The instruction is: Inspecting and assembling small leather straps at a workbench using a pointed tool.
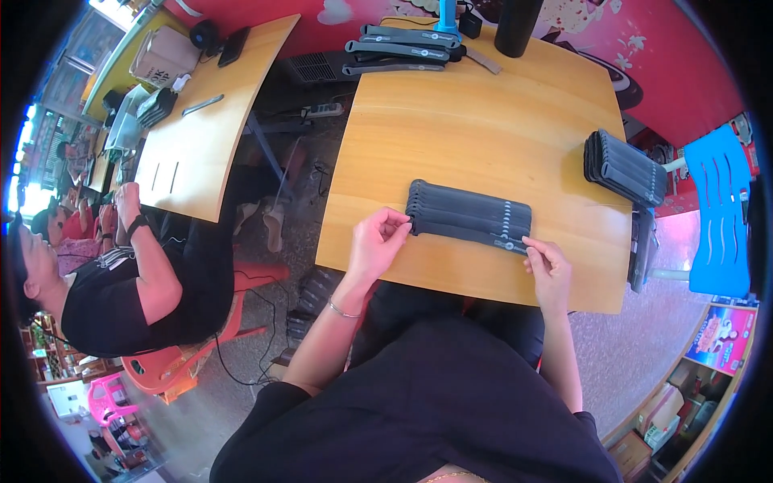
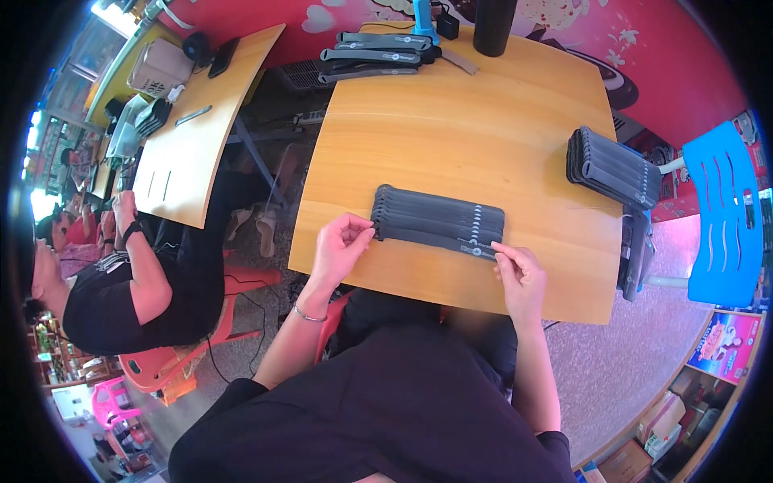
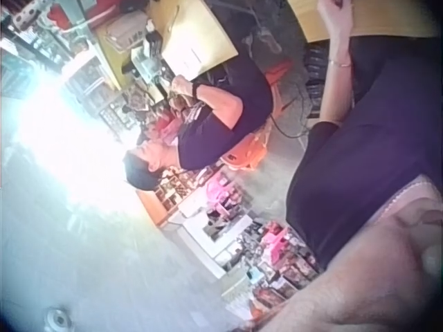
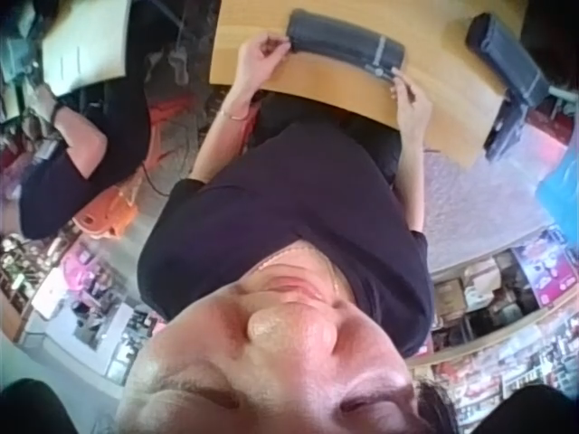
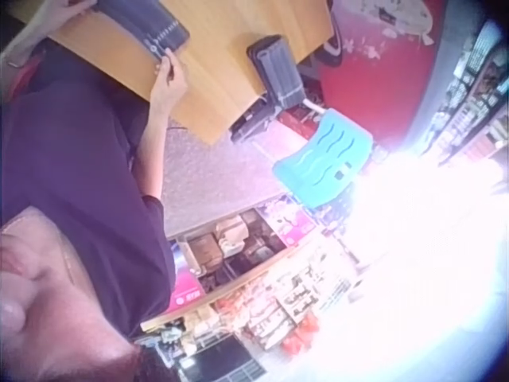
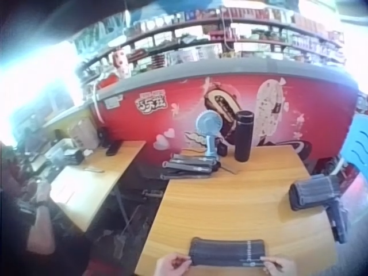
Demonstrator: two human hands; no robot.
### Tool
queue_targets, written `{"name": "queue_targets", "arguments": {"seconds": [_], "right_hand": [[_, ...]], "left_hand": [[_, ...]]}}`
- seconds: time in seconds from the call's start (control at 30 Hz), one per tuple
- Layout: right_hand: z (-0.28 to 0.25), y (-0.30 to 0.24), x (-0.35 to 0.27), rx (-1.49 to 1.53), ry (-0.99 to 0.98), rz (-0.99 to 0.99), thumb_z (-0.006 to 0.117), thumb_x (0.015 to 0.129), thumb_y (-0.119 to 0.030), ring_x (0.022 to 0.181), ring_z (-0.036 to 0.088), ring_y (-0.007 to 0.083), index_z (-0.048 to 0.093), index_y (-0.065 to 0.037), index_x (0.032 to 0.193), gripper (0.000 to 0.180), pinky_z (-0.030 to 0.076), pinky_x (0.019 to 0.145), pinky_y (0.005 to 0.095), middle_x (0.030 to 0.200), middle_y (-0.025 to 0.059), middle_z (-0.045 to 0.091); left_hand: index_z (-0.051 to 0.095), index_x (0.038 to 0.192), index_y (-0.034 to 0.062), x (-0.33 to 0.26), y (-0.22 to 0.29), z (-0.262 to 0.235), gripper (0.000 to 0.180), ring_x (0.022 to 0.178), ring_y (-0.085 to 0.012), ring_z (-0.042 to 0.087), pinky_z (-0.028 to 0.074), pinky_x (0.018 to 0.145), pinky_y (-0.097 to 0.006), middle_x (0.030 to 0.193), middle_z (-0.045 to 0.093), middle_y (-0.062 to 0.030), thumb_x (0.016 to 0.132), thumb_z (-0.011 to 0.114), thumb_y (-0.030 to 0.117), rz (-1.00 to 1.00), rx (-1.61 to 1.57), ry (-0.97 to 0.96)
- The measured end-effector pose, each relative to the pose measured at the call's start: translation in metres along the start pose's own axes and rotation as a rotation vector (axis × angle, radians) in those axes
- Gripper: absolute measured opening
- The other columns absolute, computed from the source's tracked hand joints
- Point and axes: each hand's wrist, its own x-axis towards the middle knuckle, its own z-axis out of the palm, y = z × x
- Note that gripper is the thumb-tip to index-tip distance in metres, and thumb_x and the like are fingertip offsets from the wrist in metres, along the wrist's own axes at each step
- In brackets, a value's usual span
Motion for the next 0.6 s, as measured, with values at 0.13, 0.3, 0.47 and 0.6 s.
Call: {"name": "queue_targets", "arguments": {"seconds": [0.13,0.3,0.47,0.6], "right_hand": [[-0.001,0.006,0.001,-0.05,-0.006,0.011,0.062,0.086,0.0,0.063,0.052,0.0043,0.066,-0.001,0.1,0.014,0.043,0.056,0.018,0.078,0.0001,0.057],[0.001,0.008,0.003,-0.001,0.008,0.046,0.063,0.085,0.0,0.063,0.052,0.0033,0.061,-0.002,0.101,0.016,0.043,0.054,0.0175,0.079,-0.0008,0.058],[0.003,0.006,0.003,-0.01,0.029,0.048,0.064,0.084,0.0,0.063,0.051,0.0029,0.058,-0.002,0.098,0.015,0.042,0.053,0.0173,0.078,-0.0013,0.058],[0.004,0.005,0.004,-0.017,0.036,0.043,0.065,0.083,0.001,0.063,0.051,0.0029,0.058,-0.002,0.095,0.014,0.043,0.056,0.0169,0.076,-0.0019,0.057]], "left_hand": [[0.063,0.086,-0.0007,0.003,-0.006,-0.001,0.005,0.06,-0.0039,0.054,0.045,0.056,-0.019,0.069,0.062,-0.0008,0.081,0.065,0.0,0.021,0.045,0.018],[0.062,0.085,-0.0003,0.003,-0.004,0.0,0.005,0.057,-0.0034,0.053,0.043,0.053,-0.019,0.066,0.061,-0.0006,0.081,0.065,0.0,-0.013,0.076,0.033],[0.061,0.082,-0.0001,0.005,-0.003,0.002,0.005,0.055,-0.003,0.051,0.042,0.052,-0.019,0.063,0.058,0.0,0.08,0.066,0.0,-0.012,0.106,0.06],[0.06,0.081,0.0003,0.005,-0.003,0.004,0.006,0.054,-0.0031,0.05,0.042,0.051,-0.019,0.062,0.057,0.0003,0.079,0.066,0.0,0.027,0.142,0.101]]}}
